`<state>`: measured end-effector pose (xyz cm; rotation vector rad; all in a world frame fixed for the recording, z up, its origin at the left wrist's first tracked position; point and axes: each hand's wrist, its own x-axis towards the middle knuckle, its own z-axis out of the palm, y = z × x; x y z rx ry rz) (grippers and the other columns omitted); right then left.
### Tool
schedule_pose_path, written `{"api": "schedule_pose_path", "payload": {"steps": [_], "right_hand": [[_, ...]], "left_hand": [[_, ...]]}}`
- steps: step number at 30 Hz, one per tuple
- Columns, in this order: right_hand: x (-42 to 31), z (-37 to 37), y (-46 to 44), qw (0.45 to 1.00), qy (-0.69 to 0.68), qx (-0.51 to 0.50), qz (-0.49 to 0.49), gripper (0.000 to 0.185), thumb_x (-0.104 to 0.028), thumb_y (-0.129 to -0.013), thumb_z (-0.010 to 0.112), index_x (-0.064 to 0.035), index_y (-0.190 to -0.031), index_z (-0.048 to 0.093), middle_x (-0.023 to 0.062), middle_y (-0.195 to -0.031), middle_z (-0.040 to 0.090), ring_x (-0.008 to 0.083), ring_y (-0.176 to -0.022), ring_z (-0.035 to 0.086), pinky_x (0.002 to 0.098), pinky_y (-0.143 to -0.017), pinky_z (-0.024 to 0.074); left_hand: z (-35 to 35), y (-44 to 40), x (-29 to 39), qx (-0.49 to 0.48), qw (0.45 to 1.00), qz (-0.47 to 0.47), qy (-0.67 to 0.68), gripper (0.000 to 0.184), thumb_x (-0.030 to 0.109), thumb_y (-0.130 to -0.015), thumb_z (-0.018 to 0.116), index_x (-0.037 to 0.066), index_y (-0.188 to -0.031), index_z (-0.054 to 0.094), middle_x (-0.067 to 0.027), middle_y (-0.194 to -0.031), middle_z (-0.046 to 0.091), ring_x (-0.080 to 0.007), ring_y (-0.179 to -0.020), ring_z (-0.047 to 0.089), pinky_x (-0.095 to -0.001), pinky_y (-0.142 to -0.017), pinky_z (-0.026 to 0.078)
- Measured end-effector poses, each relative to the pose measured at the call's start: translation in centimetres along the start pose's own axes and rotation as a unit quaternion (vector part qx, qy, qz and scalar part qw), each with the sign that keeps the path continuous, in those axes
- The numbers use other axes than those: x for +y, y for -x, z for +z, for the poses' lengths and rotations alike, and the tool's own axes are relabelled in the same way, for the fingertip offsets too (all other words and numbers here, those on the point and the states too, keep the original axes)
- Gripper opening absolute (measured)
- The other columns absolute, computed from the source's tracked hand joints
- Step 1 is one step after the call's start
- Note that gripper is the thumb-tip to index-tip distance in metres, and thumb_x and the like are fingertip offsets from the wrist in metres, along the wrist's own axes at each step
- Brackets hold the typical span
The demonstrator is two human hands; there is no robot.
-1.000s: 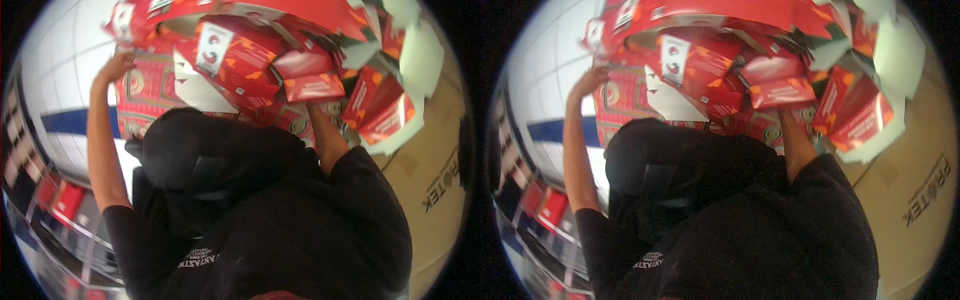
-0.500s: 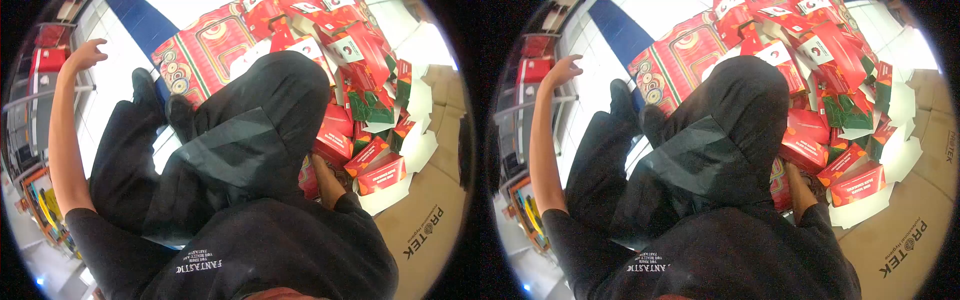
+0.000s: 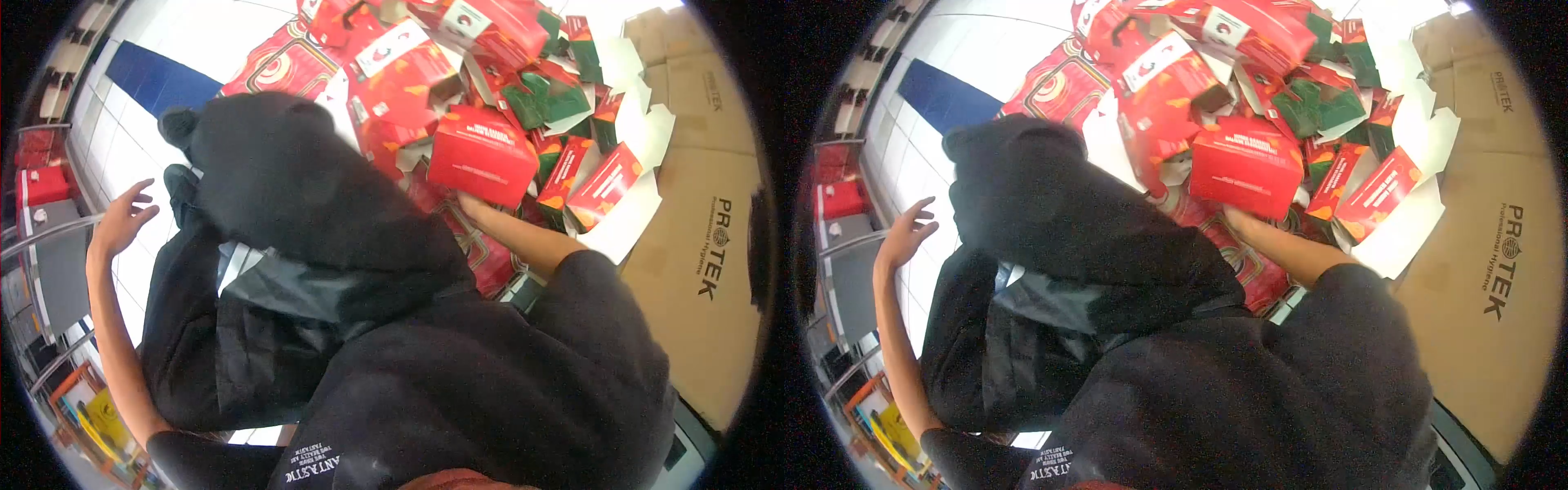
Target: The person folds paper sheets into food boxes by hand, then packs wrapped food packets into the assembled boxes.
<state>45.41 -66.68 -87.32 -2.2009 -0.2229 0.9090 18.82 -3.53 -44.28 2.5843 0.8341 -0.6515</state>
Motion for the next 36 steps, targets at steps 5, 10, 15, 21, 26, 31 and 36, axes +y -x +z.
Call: {"api": "schedule_pose_path", "payload": {"steps": [5,10,15,21,26,31,36], "right_hand": [[-13.3,-1.4,-0.4,0.816,-0.572,-0.033,0.079,0.107,-0.082,-0.103,0.036,0.0031,-0.167,0.03,0.0322,-0.165,0.042,0.045,-0.143,0.054,0.0577,-0.121,0.0426],[-18.4,-3.9,-2.8,0.814,-0.573,-0.028,0.096,0.108,-0.085,-0.103,0.03,-0.0004,-0.17,0.028,0.0373,-0.169,0.031,0.0476,-0.15,0.046,0.0582,-0.121,0.0415],[-19.8,-1.5,-3.4,0.892,-0.443,0.012,0.082,0.073,-0.056,-0.11,0.047,-0.0013,-0.159,0.047,0.0255,-0.152,0.056,0.036,-0.133,0.062,0.0502,-0.113,0.0481],[-19.3,2.3,-6.7,0.854,-0.516,0.061,0.041,0.05,-0.03,-0.109,0.058,-0.0016,-0.15,0.055,0.0205,-0.139,0.068,0.0281,-0.119,0.071,0.0434,-0.103,0.0557],[-23.0,-1.4,-8.6,0.824,-0.558,0.024,0.093,0.087,-0.055,-0.105,0.059,-0.0068,-0.171,0.027,0.0272,-0.168,0.042,0.0433,-0.155,0.041,0.0581,-0.131,0.0232],[-24.2,-2.3,-8.7,0.88,-0.473,0.017,0.018,0.093,-0.063,-0.101,0.064,-0.0054,-0.168,0.037,0.0288,-0.166,0.045,0.0367,-0.155,0.044,0.0596,-0.128,0.0296],[-20.1,5.9,-8.2,0.938,-0.129,0.291,-0.139,0.119,-0.07,-0.086,0.081,0.0082,-0.163,0.036,0.0304,-0.144,0.064,0.0393,-0.115,0.074,0.0447,-0.098,0.06]], "left_hand": [[1.0,0.2,-3.3,-0.013,0.999,0.033,0.041,0.062,0.016,-0.103,0.07,0.012,-0.162,0.051,-0.0224,-0.135,0.071,-0.0258,-0.108,0.074,-0.0386,-0.093,0.059],[1.0,1.9,-3.6,-0.011,1.0,0.003,0.025,0.061,0.015,-0.104,0.068,0.012,-0.162,0.051,-0.021,-0.138,0.07,-0.0268,-0.111,0.074,-0.0395,-0.095,0.059],[1.7,3.1,-4.8,-0.013,0.999,-0.014,0.042,0.061,0.02,-0.104,0.07,0.013,-0.162,0.051,-0.0214,-0.139,0.07,-0.0276,-0.113,0.074,-0.039,-0.096,0.058],[1.9,3.5,-5.7,-0.019,0.999,-0.024,0.031,0.063,0.026,-0.104,0.073,0.012,-0.162,0.052,-0.0219,-0.139,0.071,-0.028,-0.111,0.074,-0.0396,-0.096,0.058],[1.4,5.9,-2.6,0.003,0.998,-0.056,0.018,0.064,0.025,-0.103,0.073,0.011,-0.162,0.051,-0.0229,-0.136,0.072,-0.0289,-0.11,0.075,-0.0402,-0.096,0.059],[-0.3,10.5,0.6,0.065,0.995,-0.067,-0.033,0.065,0.023,-0.102,0.073,0.011,-0.162,0.052,-0.0239,-0.136,0.072,-0.032,-0.114,0.075,-0.0424,-0.096,0.059],[0.4,13.1,1.4,0.077,0.994,-0.08,0.01,0.065,0.023,-0.101,0.073,0.012,-0.162,0.052,-0.0253,-0.137,0.071,-0.0344,-0.115,0.075,-0.0439,-0.097,0.06]]}}
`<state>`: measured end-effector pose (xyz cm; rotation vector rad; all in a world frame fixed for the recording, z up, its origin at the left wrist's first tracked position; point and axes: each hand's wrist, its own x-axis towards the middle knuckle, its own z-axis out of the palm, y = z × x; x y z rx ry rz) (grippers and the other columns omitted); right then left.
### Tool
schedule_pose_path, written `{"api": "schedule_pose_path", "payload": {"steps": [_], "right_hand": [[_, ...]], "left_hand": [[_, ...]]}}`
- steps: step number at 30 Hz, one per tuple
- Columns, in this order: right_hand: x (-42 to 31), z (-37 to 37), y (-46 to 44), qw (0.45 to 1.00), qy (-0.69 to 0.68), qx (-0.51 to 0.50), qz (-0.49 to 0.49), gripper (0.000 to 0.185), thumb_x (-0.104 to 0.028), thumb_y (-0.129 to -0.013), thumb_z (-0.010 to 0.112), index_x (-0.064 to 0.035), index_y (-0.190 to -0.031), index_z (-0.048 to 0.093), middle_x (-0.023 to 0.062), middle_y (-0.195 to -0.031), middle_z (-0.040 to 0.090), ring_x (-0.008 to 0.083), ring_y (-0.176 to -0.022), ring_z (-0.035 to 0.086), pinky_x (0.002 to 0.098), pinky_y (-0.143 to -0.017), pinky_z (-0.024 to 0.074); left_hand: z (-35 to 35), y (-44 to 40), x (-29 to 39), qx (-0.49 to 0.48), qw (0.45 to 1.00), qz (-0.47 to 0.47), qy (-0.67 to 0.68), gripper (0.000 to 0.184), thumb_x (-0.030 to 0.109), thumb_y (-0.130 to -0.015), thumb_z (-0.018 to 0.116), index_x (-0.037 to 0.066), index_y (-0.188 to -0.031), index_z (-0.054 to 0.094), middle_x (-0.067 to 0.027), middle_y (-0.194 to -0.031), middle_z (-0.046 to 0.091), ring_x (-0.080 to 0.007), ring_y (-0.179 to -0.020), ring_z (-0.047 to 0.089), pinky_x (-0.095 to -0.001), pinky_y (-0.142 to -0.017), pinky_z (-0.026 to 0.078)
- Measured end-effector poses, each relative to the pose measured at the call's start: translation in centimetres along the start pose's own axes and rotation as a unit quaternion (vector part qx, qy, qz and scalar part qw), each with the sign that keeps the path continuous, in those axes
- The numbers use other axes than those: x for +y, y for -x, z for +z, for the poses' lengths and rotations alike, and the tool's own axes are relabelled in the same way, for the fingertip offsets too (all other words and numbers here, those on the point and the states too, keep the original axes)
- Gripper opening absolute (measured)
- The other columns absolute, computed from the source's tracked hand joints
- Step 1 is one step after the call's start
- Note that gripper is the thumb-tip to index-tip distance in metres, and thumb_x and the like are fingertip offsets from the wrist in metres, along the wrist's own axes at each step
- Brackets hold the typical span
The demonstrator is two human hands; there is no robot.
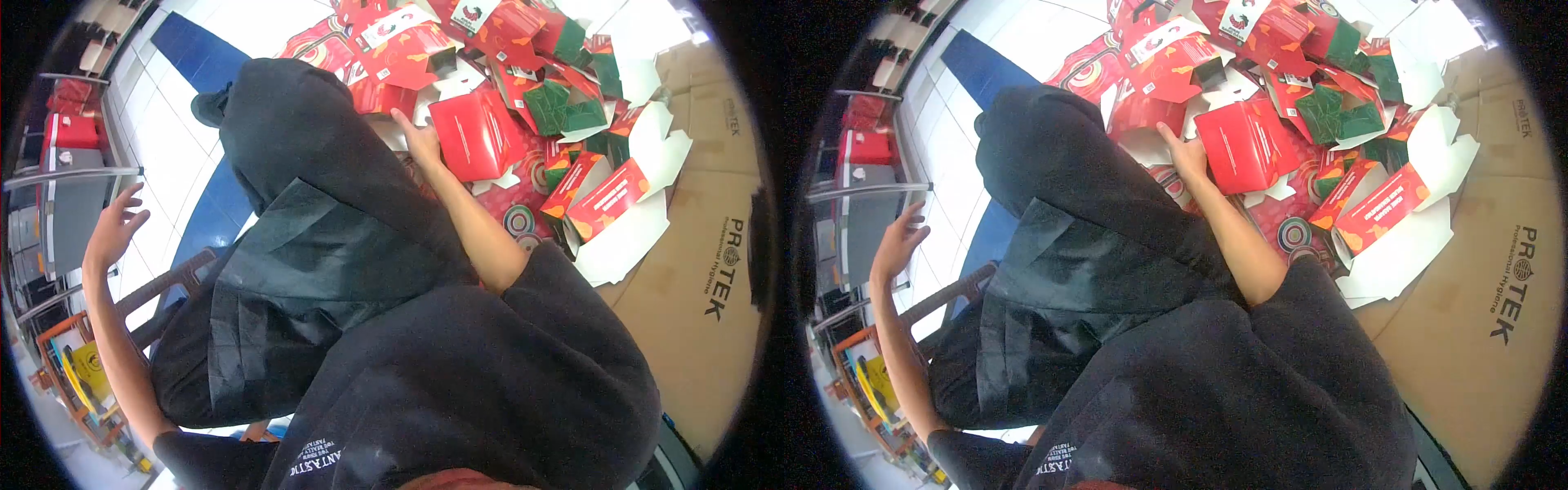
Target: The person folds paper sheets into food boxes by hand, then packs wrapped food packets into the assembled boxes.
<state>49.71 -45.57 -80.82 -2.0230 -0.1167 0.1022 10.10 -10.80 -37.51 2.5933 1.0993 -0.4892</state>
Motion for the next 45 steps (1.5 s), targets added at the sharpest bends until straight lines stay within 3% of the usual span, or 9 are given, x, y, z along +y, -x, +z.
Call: {"api": "schedule_pose_path", "payload": {"steps": [2,4,6,9,12,25,32,42,45], "right_hand": [[-5.8,-4.0,0.9,0.917,-0.255,-0.166,0.26,0.116,-0.067,-0.089,0.08,0.0095,-0.163,0.035,0.0308,-0.147,0.061,0.0417,-0.124,0.069,0.0479,-0.106,0.0561],[-3.0,-2.8,-0.5,0.889,-0.34,-0.198,0.233,0.112,-0.061,-0.089,0.083,0.0093,-0.163,0.034,0.0325,-0.151,0.057,0.0446,-0.137,0.061,0.0518,-0.12,0.0445],[-1.2,-2.3,-0.9,0.973,-0.084,-0.157,-0.148,0.103,-0.051,-0.09,0.084,0.0068,-0.162,0.038,0.0342,-0.15,0.056,0.0472,-0.138,0.059,0.0518,-0.117,0.0467],[1.2,-3.2,-1.1,0.908,0.109,-0.172,-0.367,0.093,-0.041,-0.087,0.086,0.0086,-0.154,0.046,0.0357,-0.149,0.056,0.0488,-0.139,0.056,0.0535,-0.116,0.0465],[-1.7,-3.3,-1.1,0.899,0.175,-0.254,-0.312,0.053,-0.029,-0.091,0.08,0.0056,-0.126,0.062,0.0314,-0.135,0.061,0.0473,-0.13,0.06,0.0614,-0.105,0.0491],[-2.8,-1.5,-6.4,0.826,0.287,-0.247,-0.418,0.043,-0.024,-0.093,0.075,0.0021,-0.126,0.064,0.029,-0.14,0.061,0.0468,-0.136,0.057,0.0603,-0.111,0.0459],[1.0,-12.2,-9.1,0.81,0.39,-0.168,-0.404,0.039,-0.02,-0.094,0.072,0.0002,-0.126,0.065,0.0276,-0.142,0.06,0.0466,-0.139,0.055,0.0597,-0.114,0.0442],[-1.8,-23.4,-13.8,0.72,0.446,-0.038,-0.531,0.033,-0.016,-0.096,0.068,-0.0025,-0.126,0.066,0.0258,-0.146,0.06,0.0462,-0.143,0.052,0.0588,-0.118,0.0418],[-9.8,-25.6,-13.2,0.722,0.553,-0.012,-0.417,0.036,-0.018,-0.092,0.071,-0.0057,-0.126,0.067,0.0222,-0.151,0.059,0.043,-0.149,0.048,0.0571,-0.124,0.0366]], "left_hand": [[0.1,0.0,0.1,-0.012,1.0,-0.004,-0.004,0.065,0.023,-0.101,0.073,0.012,-0.162,0.052,-0.0257,-0.138,0.071,-0.0348,-0.116,0.075,-0.0443,-0.097,0.06],[0.2,-0.4,0.6,-0.009,0.999,-0.015,-0.039,0.065,0.024,-0.101,0.073,0.011,-0.161,0.052,-0.0254,-0.139,0.071,-0.0344,-0.117,0.075,-0.0451,-0.098,0.06],[-0.1,-0.3,1.9,-0.007,0.999,-0.013,-0.038,0.065,0.025,-0.101,0.073,0.01,-0.161,0.053,-0.0252,-0.139,0.071,-0.0351,-0.118,0.074,-0.0455,-0.098,0.06],[-0.1,-1.5,2.1,0.016,0.998,0.021,-0.065,0.064,0.025,-0.1,0.074,0.01,-0.159,0.054,-0.0249,-0.14,0.071,-0.0363,-0.119,0.074,-0.0461,-0.1,0.059],[-0.2,-4.5,-1.8,0.077,0.968,0.173,-0.167,0.065,0.026,-0.098,0.077,0.012,-0.158,0.056,-0.0253,-0.137,0.072,-0.0371,-0.12,0.073,-0.0469,-0.102,0.058],[3.4,-10.5,-8.6,0.022,0.987,-0.007,-0.158,0.064,0.03,-0.104,0.068,0.009,-0.163,0.05,-0.025,-0.137,0.071,-0.0377,-0.123,0.071,-0.0492,-0.108,0.056],[1.1,-17.8,-1.3,0.089,0.98,0.17,0.045,0.064,0.035,-0.1,0.075,0.009,-0.156,0.057,-0.0182,-0.127,0.076,-0.0303,-0.11,0.074,-0.0442,-0.101,0.057],[15.7,-27.1,7.3,-0.108,0.914,0.333,0.204,0.077,0.036,-0.1,0.08,0.011,-0.165,0.047,-0.0238,-0.139,0.07,-0.0316,-0.116,0.075,-0.0412,-0.098,0.06],[15.0,-26.7,9.8,-0.173,0.911,0.319,0.195,0.079,0.037,-0.099,0.081,0.011,-0.165,0.047,-0.0241,-0.14,0.07,-0.0326,-0.119,0.074,-0.0424,-0.099,0.06]]}}
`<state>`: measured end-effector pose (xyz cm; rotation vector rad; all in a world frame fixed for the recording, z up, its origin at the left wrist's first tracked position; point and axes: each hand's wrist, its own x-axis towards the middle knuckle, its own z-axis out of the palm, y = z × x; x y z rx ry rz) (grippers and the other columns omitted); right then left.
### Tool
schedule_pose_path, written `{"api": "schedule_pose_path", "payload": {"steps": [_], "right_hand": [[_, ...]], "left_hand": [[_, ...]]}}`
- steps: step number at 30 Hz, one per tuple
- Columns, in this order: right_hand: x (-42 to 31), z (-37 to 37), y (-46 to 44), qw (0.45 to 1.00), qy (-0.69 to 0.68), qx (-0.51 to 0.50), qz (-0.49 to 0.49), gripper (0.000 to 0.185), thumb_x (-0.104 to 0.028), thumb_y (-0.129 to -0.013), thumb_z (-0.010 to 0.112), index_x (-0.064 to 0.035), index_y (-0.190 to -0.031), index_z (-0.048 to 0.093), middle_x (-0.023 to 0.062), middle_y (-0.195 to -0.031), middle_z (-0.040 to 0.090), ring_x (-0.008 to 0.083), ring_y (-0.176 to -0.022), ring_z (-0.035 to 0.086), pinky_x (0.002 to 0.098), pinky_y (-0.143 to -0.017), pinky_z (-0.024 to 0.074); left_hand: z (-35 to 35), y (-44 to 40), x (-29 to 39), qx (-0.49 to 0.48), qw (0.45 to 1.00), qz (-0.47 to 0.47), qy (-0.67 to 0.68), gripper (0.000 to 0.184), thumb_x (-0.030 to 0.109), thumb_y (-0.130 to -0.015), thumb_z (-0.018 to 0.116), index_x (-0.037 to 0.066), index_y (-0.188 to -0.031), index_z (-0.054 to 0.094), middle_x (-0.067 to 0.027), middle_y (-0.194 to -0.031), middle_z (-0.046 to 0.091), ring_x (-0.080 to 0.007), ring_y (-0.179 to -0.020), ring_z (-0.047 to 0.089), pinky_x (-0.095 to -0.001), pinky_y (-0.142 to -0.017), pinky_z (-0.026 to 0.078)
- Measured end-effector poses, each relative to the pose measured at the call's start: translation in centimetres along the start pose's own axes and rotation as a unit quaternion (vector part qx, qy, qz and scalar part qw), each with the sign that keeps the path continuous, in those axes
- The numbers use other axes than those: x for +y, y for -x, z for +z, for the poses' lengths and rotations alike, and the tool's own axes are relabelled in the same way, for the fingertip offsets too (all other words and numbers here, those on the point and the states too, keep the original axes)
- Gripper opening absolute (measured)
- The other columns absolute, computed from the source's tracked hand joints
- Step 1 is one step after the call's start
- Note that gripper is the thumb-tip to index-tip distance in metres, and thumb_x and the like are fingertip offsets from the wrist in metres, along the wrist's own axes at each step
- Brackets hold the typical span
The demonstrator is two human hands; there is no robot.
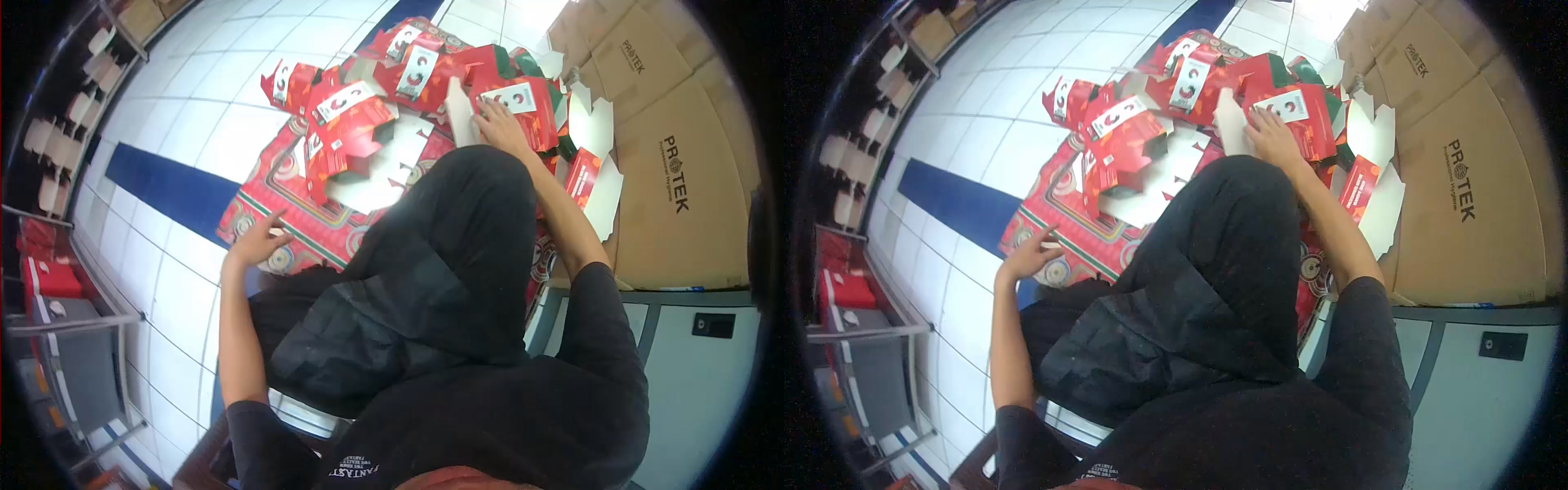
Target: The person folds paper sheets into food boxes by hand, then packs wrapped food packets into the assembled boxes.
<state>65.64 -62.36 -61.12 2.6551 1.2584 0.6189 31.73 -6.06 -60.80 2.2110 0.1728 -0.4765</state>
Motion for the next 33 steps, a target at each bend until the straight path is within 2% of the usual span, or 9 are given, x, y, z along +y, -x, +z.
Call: {"api": "schedule_pose_path", "payload": {"steps": [9,11,14,18,21,26,29,31,33], "right_hand": [[-0.9,-4.0,-4.4,0.99,-0.08,0.07,0.092,0.037,-0.022,-0.089,0.076,-0.0079,-0.123,0.071,0.0195,-0.148,0.059,0.0412,-0.147,0.049,0.0601,-0.125,0.0348],[-1.6,-3.2,-5.1,0.981,-0.109,0.092,0.131,0.034,-0.021,-0.09,0.075,-0.0093,-0.122,0.071,0.0175,-0.149,0.059,0.0394,-0.147,0.05,0.0619,-0.124,0.0349],[-2.2,-2.7,-6.9,0.969,-0.151,0.107,0.163,0.034,-0.02,-0.091,0.077,-0.0101,-0.123,0.072,0.0154,-0.146,0.063,0.0375,-0.141,0.056,0.0599,-0.121,0.0375],[-0.9,-1.4,-7.1,0.945,-0.26,0.084,0.181,0.033,-0.023,-0.096,0.077,-0.007,-0.125,0.074,0.0134,-0.131,0.073,0.036,-0.124,0.067,0.0484,-0.111,0.0472],[-1.6,-3.6,-8.0,0.852,-0.423,-0.039,0.307,0.033,-0.027,-0.101,0.074,-0.0033,-0.124,0.073,0.0155,-0.127,0.075,0.0368,-0.116,0.071,0.0444,-0.103,0.0534],[-4.5,-11.0,-9.6,0.905,-0.264,-0.265,0.201,0.047,-0.04,-0.102,0.071,-0.0002,-0.127,0.071,0.0238,-0.106,0.078,0.0421,-0.102,0.075,0.0481,-0.093,0.0572],[-9.7,-11.9,-11.3,0.893,-0.397,-0.149,0.152,0.047,-0.042,-0.101,0.072,0.0008,-0.12,0.073,0.0254,-0.106,0.077,0.0414,-0.102,0.076,0.0486,-0.091,0.0576],[-13.4,-10.3,-13.2,0.863,-0.462,-0.137,0.151,0.053,-0.048,-0.099,0.072,0.0019,-0.116,0.075,0.027,-0.106,0.077,0.041,-0.102,0.076,0.0476,-0.089,0.058],[-15.3,-7.5,-16.3,0.834,-0.422,-0.33,0.133,0.071,-0.063,-0.098,0.07,0.0071,-0.113,0.073,0.026,-0.106,0.077,0.0327,-0.092,0.077,0.0432,-0.081,0.0594]], "left_hand": [[-6.9,-2.3,2.7,-0.053,0.997,-0.035,-0.045,0.075,0.034,-0.101,0.079,0.007,-0.164,0.047,-0.0243,-0.141,0.071,-0.0332,-0.123,0.072,-0.0427,-0.106,0.057],[-7.3,-2.5,-1.6,-0.077,0.99,-0.119,-0.023,0.079,0.032,-0.099,0.08,0.004,-0.164,0.045,-0.0272,-0.153,0.062,-0.038,-0.137,0.065,-0.0447,-0.113,0.052],[-4.8,-3.1,-10.3,-0.046,0.979,-0.023,-0.197,0.092,0.04,-0.096,0.078,0.003,-0.169,0.037,-0.0338,-0.173,0.031,-0.0449,-0.165,0.025,-0.0531,-0.132,0.028],[-2.0,-3.8,-12.0,-0.084,0.929,-0.066,-0.353,0.088,0.046,-0.103,0.066,0.007,-0.173,0.03,-0.0302,-0.179,0.017,-0.0446,-0.166,0.022,-0.0582,-0.13,0.027],[-4.3,-5.2,-13.0,-0.172,0.914,-0.107,-0.35,0.085,0.046,-0.105,0.063,0.011,-0.174,0.028,-0.0304,-0.18,0.015,-0.0435,-0.167,0.019,-0.059,-0.13,0.028],[-4.8,-5.7,-15.0,-0.207,0.907,-0.11,-0.35,0.084,0.059,-0.106,0.06,0.018,-0.173,0.032,-0.0277,-0.182,0.005,-0.0443,-0.165,0.026,-0.0555,-0.13,0.031],[-7.2,-10.2,-11.7,-0.357,0.845,-0.193,-0.349,0.093,0.065,-0.102,0.064,0.018,-0.174,0.029,-0.0281,-0.181,0.011,-0.0449,-0.162,0.032,-0.0531,-0.129,0.034],[-7.2,-13.9,-6.7,-0.28,0.904,-0.189,-0.262,0.109,0.069,-0.094,0.07,0.013,-0.175,0.022,-0.0308,-0.175,0.027,-0.045,-0.158,0.041,-0.0498,-0.127,0.038],[-4.9,-15.5,-2.8,-0.137,0.97,-0.134,-0.152,0.128,0.074,-0.086,0.077,0.008,-0.176,0.013,-0.0327,-0.166,0.046,-0.0449,-0.153,0.048,-0.0476,-0.125,0.041]]}}
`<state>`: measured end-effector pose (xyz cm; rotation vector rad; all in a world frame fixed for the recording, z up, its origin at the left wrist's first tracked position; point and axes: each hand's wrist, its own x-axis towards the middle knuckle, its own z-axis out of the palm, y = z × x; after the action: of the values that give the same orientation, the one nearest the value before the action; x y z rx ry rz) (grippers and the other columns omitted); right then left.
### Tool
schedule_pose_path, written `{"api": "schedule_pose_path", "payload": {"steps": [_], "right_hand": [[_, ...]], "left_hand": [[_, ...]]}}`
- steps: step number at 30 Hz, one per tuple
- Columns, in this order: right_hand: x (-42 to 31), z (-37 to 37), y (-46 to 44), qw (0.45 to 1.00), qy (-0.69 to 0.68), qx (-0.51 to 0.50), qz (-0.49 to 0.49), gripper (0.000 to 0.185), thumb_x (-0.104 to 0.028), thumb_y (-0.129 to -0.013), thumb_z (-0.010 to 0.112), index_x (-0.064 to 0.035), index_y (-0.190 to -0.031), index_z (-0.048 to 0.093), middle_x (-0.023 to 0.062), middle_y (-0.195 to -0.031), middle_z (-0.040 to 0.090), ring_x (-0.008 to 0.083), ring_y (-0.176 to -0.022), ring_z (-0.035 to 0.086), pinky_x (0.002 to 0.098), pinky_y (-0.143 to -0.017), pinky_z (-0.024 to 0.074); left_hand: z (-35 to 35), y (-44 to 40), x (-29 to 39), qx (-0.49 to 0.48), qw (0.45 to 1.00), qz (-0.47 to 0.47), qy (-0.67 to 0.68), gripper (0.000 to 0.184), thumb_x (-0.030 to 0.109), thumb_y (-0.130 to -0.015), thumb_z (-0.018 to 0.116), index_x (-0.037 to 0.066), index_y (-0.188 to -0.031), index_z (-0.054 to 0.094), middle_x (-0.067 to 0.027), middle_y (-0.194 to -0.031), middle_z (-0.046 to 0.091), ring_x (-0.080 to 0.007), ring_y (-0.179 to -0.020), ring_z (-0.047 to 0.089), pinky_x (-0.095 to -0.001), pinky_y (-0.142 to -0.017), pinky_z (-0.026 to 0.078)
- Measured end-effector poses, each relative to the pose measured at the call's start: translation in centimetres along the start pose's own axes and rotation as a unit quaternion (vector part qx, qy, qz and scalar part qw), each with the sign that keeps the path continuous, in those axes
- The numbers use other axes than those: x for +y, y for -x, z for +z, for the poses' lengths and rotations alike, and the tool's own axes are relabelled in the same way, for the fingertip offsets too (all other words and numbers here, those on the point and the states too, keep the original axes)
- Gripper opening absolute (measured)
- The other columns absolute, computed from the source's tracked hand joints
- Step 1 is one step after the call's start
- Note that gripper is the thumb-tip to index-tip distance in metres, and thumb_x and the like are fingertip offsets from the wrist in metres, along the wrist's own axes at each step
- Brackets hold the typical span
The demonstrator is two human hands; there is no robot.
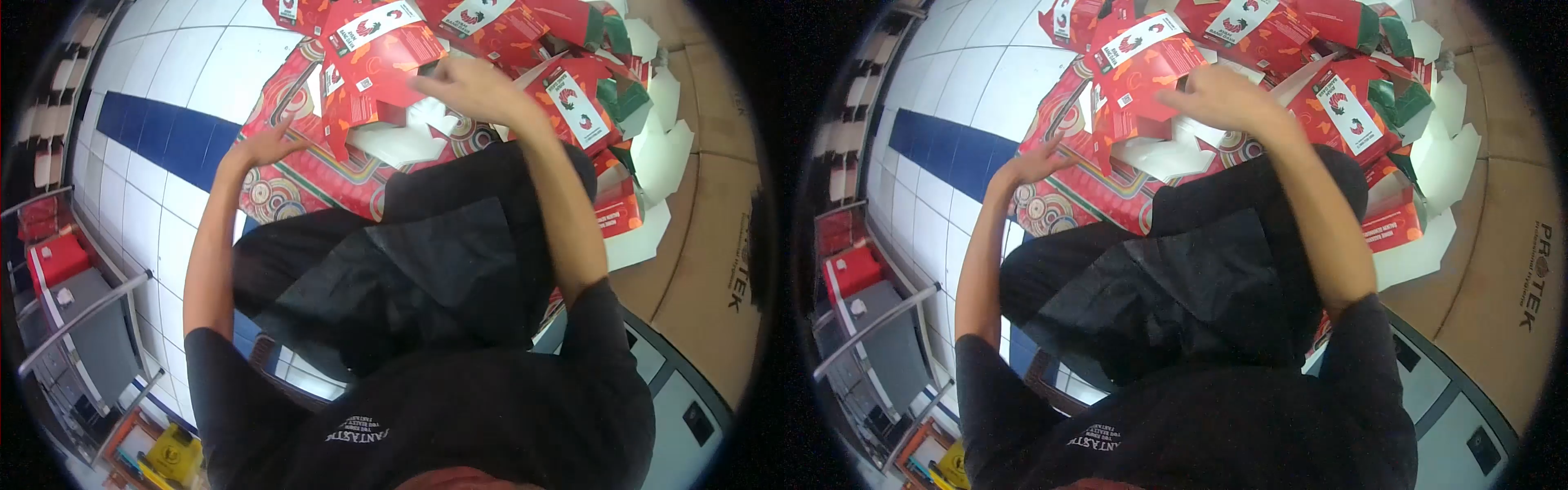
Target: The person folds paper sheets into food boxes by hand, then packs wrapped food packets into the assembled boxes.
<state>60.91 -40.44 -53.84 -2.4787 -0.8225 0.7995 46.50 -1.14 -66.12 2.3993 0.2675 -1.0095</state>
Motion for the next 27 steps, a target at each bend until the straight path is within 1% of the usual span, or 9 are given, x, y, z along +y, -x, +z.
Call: {"api": "schedule_pose_path", "payload": {"steps": [6,8,10,13,17,18,22,26,27], "right_hand": [[3.5,12.2,-5.5,0.923,-0.365,0.015,0.118,0.078,-0.069,-0.095,0.071,0.0055,-0.117,0.075,0.0171,-0.1,0.076,0.026,-0.098,0.075,0.0427,-0.089,0.0594],[4.8,13.7,-6.6,0.868,-0.466,0.058,0.163,0.073,-0.066,-0.097,0.071,0.0038,-0.121,0.074,0.0137,-0.101,0.077,0.0231,-0.1,0.075,0.0412,-0.089,0.0589],[5.3,13.7,-7.0,0.816,-0.57,0.079,0.055,0.058,-0.05,-0.102,0.073,0.0019,-0.126,0.071,0.0091,-0.103,0.077,0.019,-0.099,0.073,0.0369,-0.087,0.0572],[3.3,11.5,-4.7,0.822,-0.564,0.077,0.031,0.038,-0.034,-0.103,0.075,-0.0017,-0.123,0.072,0.0063,-0.103,0.077,0.0166,-0.089,0.072,0.0348,-0.075,0.0562],[0.6,7.4,-0.3,0.795,-0.606,0.021,0.018,0.025,-0.022,-0.1,0.077,-0.0062,-0.12,0.075,0.0067,-0.1,0.077,0.0176,-0.081,0.072,0.035,-0.068,0.0568],[0.9,6.9,0.8,0.833,-0.553,0.026,-0.01,0.03,-0.023,-0.099,0.079,-0.0032,-0.121,0.075,0.0075,-0.105,0.078,0.0176,-0.09,0.073,0.0346,-0.08,0.058],[-0.7,5.7,9.2,0.856,-0.469,0.158,-0.152,0.038,-0.017,-0.101,0.08,0.001,-0.133,0.07,0.0059,-0.119,0.076,0.0118,-0.109,0.07,0.0301,-0.097,0.0568],[-1.8,1.9,17.0,0.816,-0.452,0.348,-0.098,0.03,-0.019,-0.099,0.083,0.0008,-0.12,0.074,0.0057,-0.114,0.075,0.0126,-0.101,0.069,0.0293,-0.091,0.0548],[-2.1,1.1,18.2,0.748,-0.535,0.383,-0.088,0.026,-0.013,-0.102,0.08,0.0,-0.122,0.071,0.0063,-0.118,0.074,0.0126,-0.102,0.07,0.0276,-0.089,0.0565]], "left_hand": [[6.3,-5.5,8.4,0.036,0.992,0.089,0.082,0.148,0.066,-0.077,0.087,0.005,-0.175,-0.006,-0.0357,-0.159,0.051,-0.0494,-0.145,0.055,-0.049,-0.12,0.047],[9.2,-5.9,10.6,0.173,0.982,0.003,0.069,0.136,0.049,-0.083,0.083,0.009,-0.175,-0.008,-0.037,-0.158,0.051,-0.0509,-0.141,0.057,-0.0507,-0.118,0.048],[10.1,-5.1,12.4,0.209,0.976,-0.034,0.047,0.111,0.032,-0.09,0.071,0.011,-0.176,0.004,-0.0388,-0.148,0.059,-0.0523,-0.134,0.062,-0.0531,-0.114,0.05],[10.5,-3.1,14.1,0.308,0.939,0.111,0.108,0.078,0.015,-0.097,0.056,0.011,-0.17,0.031,-0.0389,-0.125,0.069,-0.0556,-0.121,0.066,-0.0576,-0.104,0.052],[11.3,5.3,19.3,0.303,0.91,0.127,0.253,0.073,0.006,-0.101,0.054,0.009,-0.17,0.032,-0.0363,-0.127,0.069,-0.0547,-0.116,0.068,-0.0552,-0.099,0.054],[12.4,6.8,19.2,0.338,0.896,0.158,0.242,0.073,0.004,-0.101,0.055,0.006,-0.17,0.032,-0.0349,-0.125,0.069,-0.0536,-0.112,0.069,-0.0541,-0.097,0.055],[12.3,13.9,23.9,0.381,0.873,0.168,0.255,0.066,-0.005,-0.097,0.058,-0.002,-0.161,0.044,-0.0289,-0.124,0.066,-0.0504,-0.107,0.068,-0.0508,-0.094,0.056],[7.6,16.6,29.0,0.433,0.85,0.298,0.036,0.052,-0.007,-0.086,0.064,0.0,-0.138,0.061,-0.0233,-0.141,0.064,-0.0467,-0.118,0.068,-0.0496,-0.095,0.059],[6.2,16.0,30.9,0.447,0.82,0.356,0.024,0.059,-0.008,-0.083,0.066,0.003,-0.141,0.06,-0.0213,-0.143,0.064,-0.0459,-0.121,0.067,-0.0486,-0.096,0.059]]}}
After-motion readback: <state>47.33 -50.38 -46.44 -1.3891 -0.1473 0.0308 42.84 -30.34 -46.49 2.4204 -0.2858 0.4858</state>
